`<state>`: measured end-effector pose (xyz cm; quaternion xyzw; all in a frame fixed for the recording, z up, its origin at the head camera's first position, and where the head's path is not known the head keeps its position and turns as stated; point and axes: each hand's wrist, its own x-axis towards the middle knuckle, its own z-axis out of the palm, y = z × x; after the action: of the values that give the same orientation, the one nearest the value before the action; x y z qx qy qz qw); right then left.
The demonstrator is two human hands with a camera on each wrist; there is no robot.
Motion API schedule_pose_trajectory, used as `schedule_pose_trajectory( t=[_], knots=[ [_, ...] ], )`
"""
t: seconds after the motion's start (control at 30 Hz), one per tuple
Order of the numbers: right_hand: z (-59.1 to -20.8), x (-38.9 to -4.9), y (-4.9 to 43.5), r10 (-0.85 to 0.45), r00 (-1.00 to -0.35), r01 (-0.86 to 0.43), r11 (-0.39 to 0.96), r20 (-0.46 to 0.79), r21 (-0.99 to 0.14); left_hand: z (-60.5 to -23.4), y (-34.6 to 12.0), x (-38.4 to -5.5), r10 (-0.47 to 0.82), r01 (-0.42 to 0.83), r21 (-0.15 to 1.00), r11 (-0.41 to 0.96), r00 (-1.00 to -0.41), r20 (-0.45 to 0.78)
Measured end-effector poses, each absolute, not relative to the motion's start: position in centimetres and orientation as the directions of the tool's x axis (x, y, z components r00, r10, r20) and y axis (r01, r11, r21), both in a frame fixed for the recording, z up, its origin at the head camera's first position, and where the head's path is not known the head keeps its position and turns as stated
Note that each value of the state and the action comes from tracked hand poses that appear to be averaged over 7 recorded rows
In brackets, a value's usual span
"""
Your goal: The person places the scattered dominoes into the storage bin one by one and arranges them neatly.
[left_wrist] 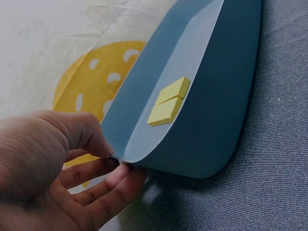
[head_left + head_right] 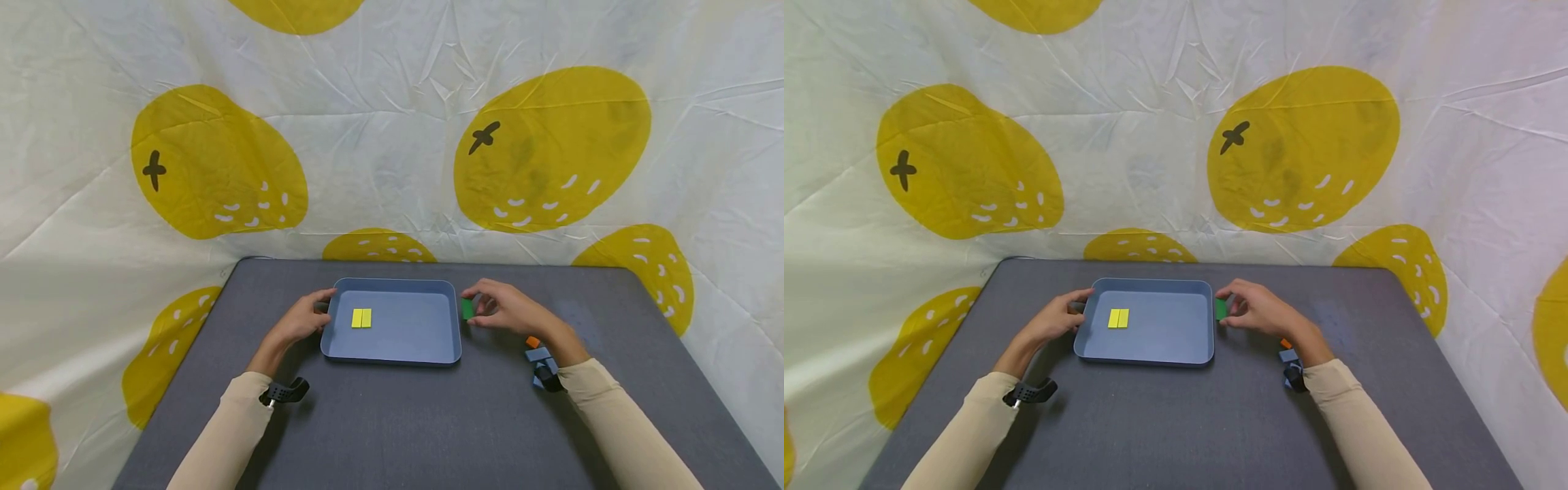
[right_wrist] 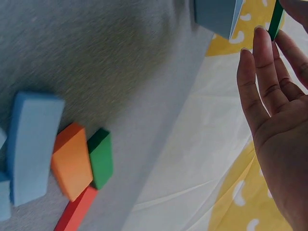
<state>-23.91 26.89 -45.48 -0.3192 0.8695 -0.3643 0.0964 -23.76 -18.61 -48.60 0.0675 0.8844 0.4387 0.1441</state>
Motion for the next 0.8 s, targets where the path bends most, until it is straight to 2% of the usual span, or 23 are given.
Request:
schedule_pose_trajectory(
  t=[0.57, 0.8],
  knots=[
    [-44.5, -24.9, 24.0, -0.689, -0.72, -0.536, 0.479, 0.08, -0.696, -48.7, -18.7, -23.9, 0.244, -0.011, 0.803, 0.596, -0.95, -0.194],
    [-43.9, -25.3, 22.1, -0.696, -0.717, -0.536, 0.504, 0.049, -0.678, -48.6, -18.6, -23.9, 0.247, -0.005, 0.802, 0.597, -0.95, -0.19]
  ],
)
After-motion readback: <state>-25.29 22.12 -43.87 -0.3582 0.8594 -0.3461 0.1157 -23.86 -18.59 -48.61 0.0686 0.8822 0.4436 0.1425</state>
